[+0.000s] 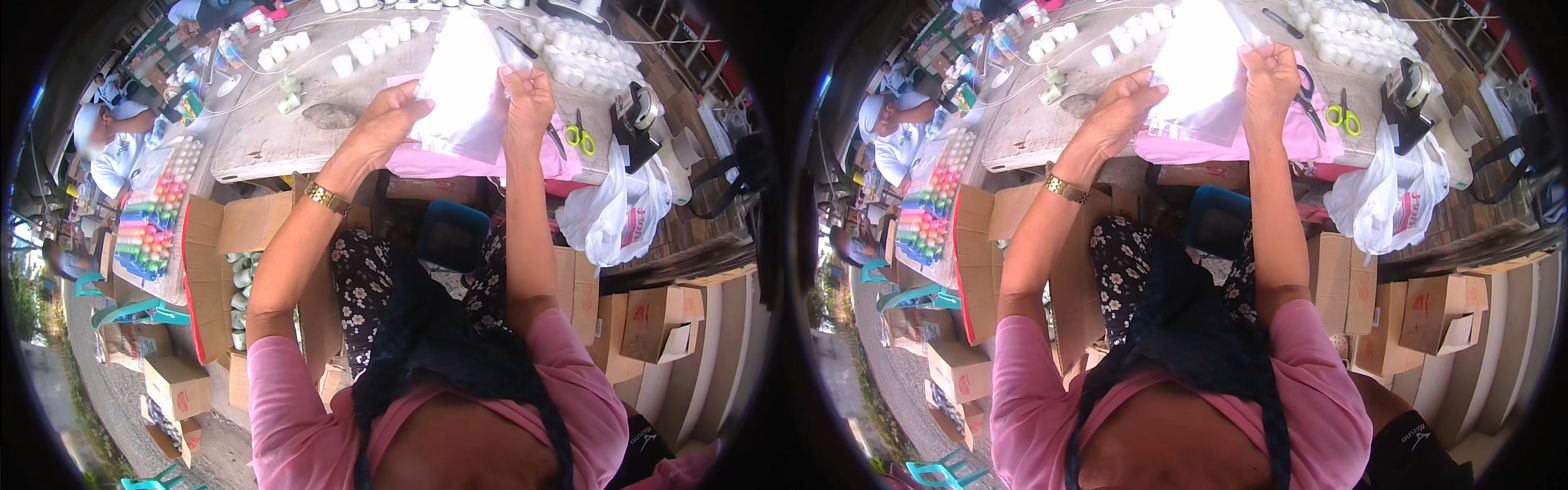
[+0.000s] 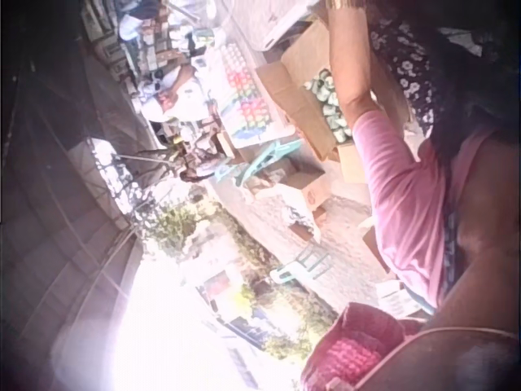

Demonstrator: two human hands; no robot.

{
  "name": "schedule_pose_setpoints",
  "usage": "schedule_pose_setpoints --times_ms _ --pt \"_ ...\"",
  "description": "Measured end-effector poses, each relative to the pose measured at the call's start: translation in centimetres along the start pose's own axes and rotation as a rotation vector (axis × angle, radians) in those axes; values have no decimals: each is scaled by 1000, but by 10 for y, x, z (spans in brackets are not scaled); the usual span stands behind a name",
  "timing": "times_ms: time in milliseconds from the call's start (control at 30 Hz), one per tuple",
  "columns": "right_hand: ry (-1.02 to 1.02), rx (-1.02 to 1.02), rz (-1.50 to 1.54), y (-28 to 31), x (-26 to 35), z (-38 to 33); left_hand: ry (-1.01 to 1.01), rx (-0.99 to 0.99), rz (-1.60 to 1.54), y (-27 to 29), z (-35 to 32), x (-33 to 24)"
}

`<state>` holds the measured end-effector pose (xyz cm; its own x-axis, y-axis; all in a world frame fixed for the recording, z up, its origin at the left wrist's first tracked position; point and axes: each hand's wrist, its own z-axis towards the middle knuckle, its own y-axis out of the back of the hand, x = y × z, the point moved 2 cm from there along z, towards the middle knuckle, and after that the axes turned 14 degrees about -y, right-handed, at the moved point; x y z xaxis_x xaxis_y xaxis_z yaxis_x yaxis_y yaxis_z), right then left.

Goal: The person inserts wicks into small cylindrical candle bodies, trims the wicks with scissors, and places the finished candles into a cardboard box. The person repeats this process for multiple candles.

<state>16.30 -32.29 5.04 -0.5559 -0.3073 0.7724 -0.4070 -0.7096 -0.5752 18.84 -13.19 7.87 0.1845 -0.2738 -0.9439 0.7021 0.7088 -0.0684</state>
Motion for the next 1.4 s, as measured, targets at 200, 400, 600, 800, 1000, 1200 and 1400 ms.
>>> schedule_pose_setpoints --times_ms 200,400,600,800,1000,1200,1400 --pt "-71 119 -12 6 3 8 -46 -54 105 4 16 13" --pt "-348 446 -166 4 7 8 -215 -97 158 15 43 -10" --pt "-446 580 -380 0 -4 -2 -34 336 700 15 47 -25" --pt "-160 510 -713 12 8 12 -64 388 890 21 63 -34" --pt "311 -160 -1918 102 32 21 -250 124 1349 21 158 -70" --pt "500 -170 -1854 107 18 24 -594 88 1173 -23 224 -43" --pt "384 -179 -1826 94 17 13 -767 -22 1657 -54 286 -8"
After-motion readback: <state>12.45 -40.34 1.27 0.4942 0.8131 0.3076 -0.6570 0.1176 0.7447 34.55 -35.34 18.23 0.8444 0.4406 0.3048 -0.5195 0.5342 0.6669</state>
